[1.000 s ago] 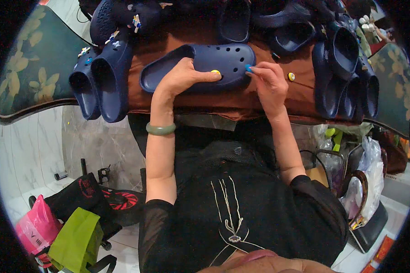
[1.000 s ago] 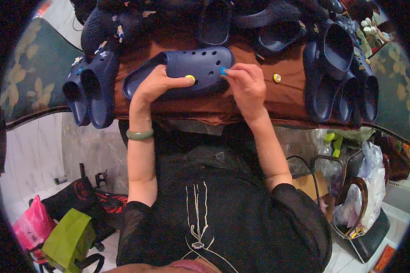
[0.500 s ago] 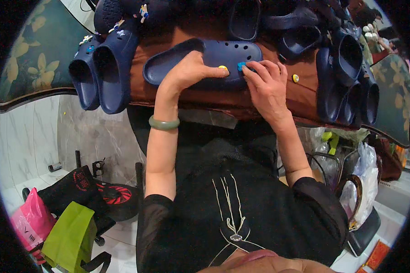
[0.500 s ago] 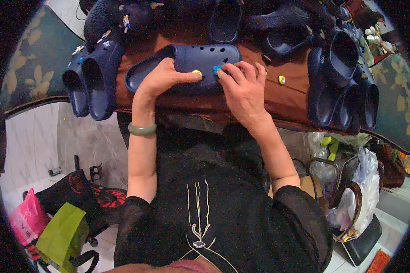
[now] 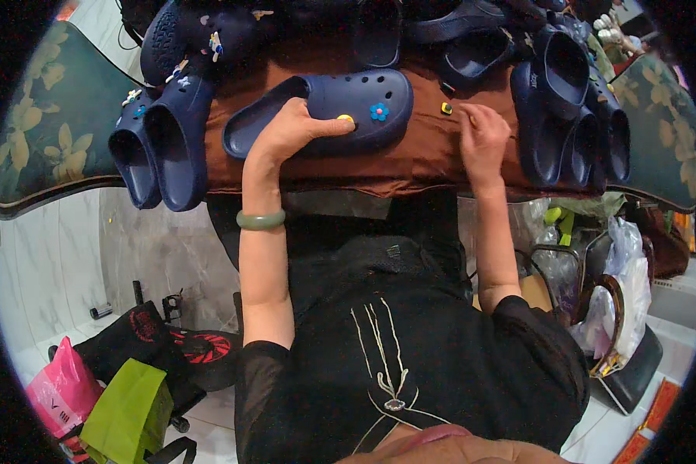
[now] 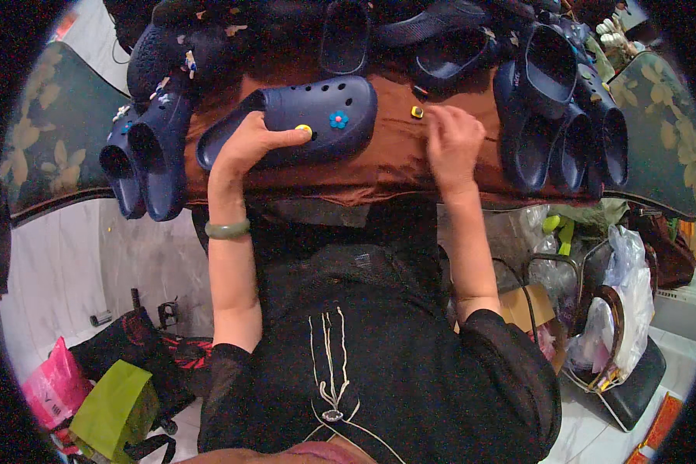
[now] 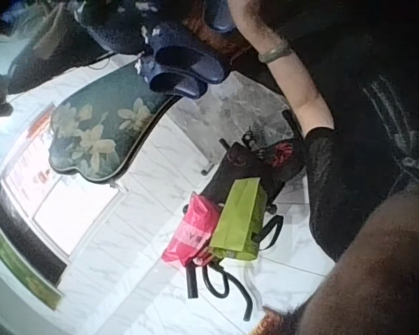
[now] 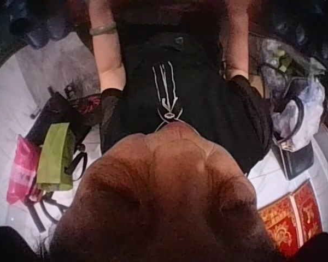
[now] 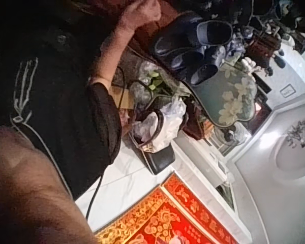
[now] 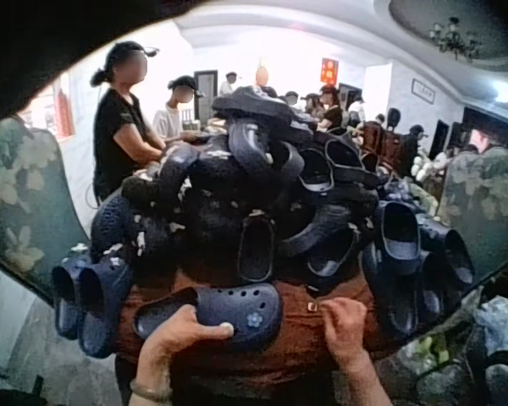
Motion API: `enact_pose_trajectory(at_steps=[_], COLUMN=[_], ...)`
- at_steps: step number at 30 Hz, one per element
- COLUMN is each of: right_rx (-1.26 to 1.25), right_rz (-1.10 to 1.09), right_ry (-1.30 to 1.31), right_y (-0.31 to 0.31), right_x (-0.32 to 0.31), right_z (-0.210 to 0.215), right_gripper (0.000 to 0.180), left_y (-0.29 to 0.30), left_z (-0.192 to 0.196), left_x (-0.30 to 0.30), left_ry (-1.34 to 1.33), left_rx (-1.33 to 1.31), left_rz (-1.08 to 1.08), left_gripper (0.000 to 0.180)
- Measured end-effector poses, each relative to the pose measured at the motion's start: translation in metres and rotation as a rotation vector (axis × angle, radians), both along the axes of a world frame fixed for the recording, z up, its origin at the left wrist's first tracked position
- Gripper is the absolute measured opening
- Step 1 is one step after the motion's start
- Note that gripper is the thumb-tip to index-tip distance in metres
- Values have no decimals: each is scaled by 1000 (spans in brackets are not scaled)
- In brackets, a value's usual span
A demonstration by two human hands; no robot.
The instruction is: The person is attaching decorative charms to the holes of blue foam clogs (crocs style).
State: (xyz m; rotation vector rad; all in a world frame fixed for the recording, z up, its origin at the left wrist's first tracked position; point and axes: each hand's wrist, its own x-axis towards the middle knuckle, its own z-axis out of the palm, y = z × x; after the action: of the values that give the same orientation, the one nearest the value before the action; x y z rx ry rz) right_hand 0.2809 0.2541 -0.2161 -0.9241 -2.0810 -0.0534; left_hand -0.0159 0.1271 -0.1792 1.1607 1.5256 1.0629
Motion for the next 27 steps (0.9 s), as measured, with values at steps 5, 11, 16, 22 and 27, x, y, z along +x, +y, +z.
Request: enact_pose_trajectory(at_steps=[5,11,16,22,27], right_rx=[-371,-233,-231,-789,-956], right_rz=[-86,21,246,654,614], right_ry=[12,126,188,616,632], right_y=[25,15,3,-14,-23], right_x=[37,12,-21,-53,-66], right_z=[-16,-11,3,14,28], right_gripper=[19,15,15,26,31], left_y=[3,2,1,-3,-3], left_z=[3,8,4,14,16], left_x=[-1,3,0,6,4], left_ry=[-25,12,8,-68,-32], left_rx=[-23,-29,-16,70,58], left_rz=[-41,-32,-62,-44,-56], left_gripper=[45,41,41,34,32])
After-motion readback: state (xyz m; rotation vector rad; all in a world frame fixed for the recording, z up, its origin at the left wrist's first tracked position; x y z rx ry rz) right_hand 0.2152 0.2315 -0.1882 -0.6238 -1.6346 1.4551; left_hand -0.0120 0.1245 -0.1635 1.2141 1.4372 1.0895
